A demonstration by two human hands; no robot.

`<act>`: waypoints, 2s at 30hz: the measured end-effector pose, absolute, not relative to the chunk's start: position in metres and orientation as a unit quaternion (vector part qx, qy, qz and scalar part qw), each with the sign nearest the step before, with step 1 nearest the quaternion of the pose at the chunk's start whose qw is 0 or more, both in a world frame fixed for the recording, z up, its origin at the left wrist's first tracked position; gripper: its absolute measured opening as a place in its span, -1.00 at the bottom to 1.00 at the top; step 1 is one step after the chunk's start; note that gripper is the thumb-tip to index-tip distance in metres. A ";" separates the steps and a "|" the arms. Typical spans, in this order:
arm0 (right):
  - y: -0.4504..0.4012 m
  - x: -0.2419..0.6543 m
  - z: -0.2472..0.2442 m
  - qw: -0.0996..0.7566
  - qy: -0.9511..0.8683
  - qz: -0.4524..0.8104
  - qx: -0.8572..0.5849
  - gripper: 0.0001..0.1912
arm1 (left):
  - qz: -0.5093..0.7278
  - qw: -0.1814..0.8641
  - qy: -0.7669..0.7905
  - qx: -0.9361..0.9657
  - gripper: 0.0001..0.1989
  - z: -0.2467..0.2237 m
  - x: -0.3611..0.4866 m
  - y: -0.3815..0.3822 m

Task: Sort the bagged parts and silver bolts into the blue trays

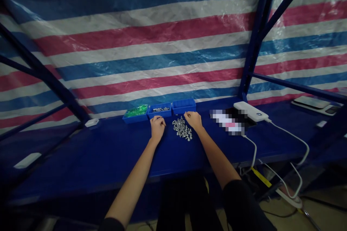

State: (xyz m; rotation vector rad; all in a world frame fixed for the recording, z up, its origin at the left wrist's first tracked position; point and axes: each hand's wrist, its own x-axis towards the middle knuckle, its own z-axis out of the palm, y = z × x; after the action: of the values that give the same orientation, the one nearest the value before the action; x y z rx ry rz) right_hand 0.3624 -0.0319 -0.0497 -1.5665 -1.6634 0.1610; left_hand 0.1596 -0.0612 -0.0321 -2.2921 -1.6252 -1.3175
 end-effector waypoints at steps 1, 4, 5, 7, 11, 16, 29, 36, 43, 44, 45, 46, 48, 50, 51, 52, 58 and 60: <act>-0.032 0.362 -0.049 0.412 -0.662 0.066 -0.622 -0.58 | -0.430 0.024 -0.517 -0.740 -0.72 -0.032 0.160 -0.062; -0.033 0.362 -0.047 0.413 -0.661 0.075 -0.622 -0.58 | -0.466 0.044 -0.503 -0.727 -0.73 -0.032 0.161 -0.063; -0.034 0.362 -0.046 0.413 -0.660 0.078 -0.623 -0.58 | -0.488 0.045 -0.499 -0.715 -0.74 -0.033 0.161 -0.062; -0.034 0.363 -0.045 0.413 -0.657 0.083 -0.625 -0.58 | -0.538 0.025 -0.495 -0.682 -0.75 -0.034 0.161 -0.059; -0.033 0.364 -0.045 0.412 -0.657 0.093 -0.625 -0.58 | -0.590 -0.038 -0.498 -0.635 -0.75 -0.038 0.157 -0.051; -0.032 0.365 -0.045 0.414 -0.657 0.110 -0.620 -0.58 | -0.534 0.026 -0.550 -0.642 -0.68 -0.037 0.154 -0.046; -0.028 0.367 -0.035 0.425 -0.653 0.134 -0.612 -0.57 | -0.294 0.178 -0.573 -0.744 -0.65 -0.038 0.177 -0.013; -0.027 0.368 -0.033 0.411 -0.660 0.139 -0.613 -0.58 | -0.247 0.215 -0.600 -0.730 -0.64 -0.037 0.182 -0.023; -0.033 0.365 -0.029 0.405 -0.646 0.108 -0.638 -0.57 | -0.266 0.191 -0.594 -0.735 -0.76 -0.043 0.180 -0.032; -0.034 0.364 -0.029 0.404 -0.644 0.105 -0.641 -0.58 | -0.262 0.184 -0.591 -0.740 -0.77 -0.041 0.179 -0.035; -0.035 0.364 -0.028 0.403 -0.642 0.103 -0.644 -0.58 | -0.260 0.178 -0.587 -0.745 -0.78 -0.039 0.177 -0.039; -0.036 0.363 -0.028 0.403 -0.639 0.100 -0.647 -0.59 | -0.261 0.171 -0.583 -0.750 -0.79 -0.037 0.176 -0.043; -0.038 0.362 -0.027 0.407 -0.632 0.097 -0.653 -0.62 | -0.267 0.162 -0.575 -0.756 -0.79 -0.036 0.173 -0.054; -0.040 0.362 -0.027 0.414 -0.625 0.104 -0.653 -0.65 | -0.277 0.155 -0.567 -0.760 -0.77 -0.038 0.171 -0.066; -0.041 0.361 -0.026 0.418 -0.624 0.114 -0.650 -0.66 | -0.283 0.150 -0.564 -0.761 -0.76 -0.040 0.170 -0.072; -0.042 0.359 -0.025 0.422 -0.624 0.125 -0.646 -0.66 | -0.290 0.141 -0.562 -0.762 -0.76 -0.042 0.169 -0.078; -0.053 0.341 -0.022 0.485 -0.640 0.192 -0.564 -0.65 | -0.363 0.067 -0.559 -0.743 -0.78 -0.040 0.166 -0.093; -0.057 0.334 -0.022 0.513 -0.635 0.222 -0.533 -0.65 | -0.405 0.047 -0.550 -0.729 -0.79 -0.034 0.163 -0.092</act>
State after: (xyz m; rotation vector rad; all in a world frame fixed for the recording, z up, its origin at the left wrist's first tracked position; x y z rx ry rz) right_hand 0.3335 -0.0569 -0.0220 -1.2815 -1.5265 0.5329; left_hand 0.1630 -0.0924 -0.0342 -2.2253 -1.6768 -1.2358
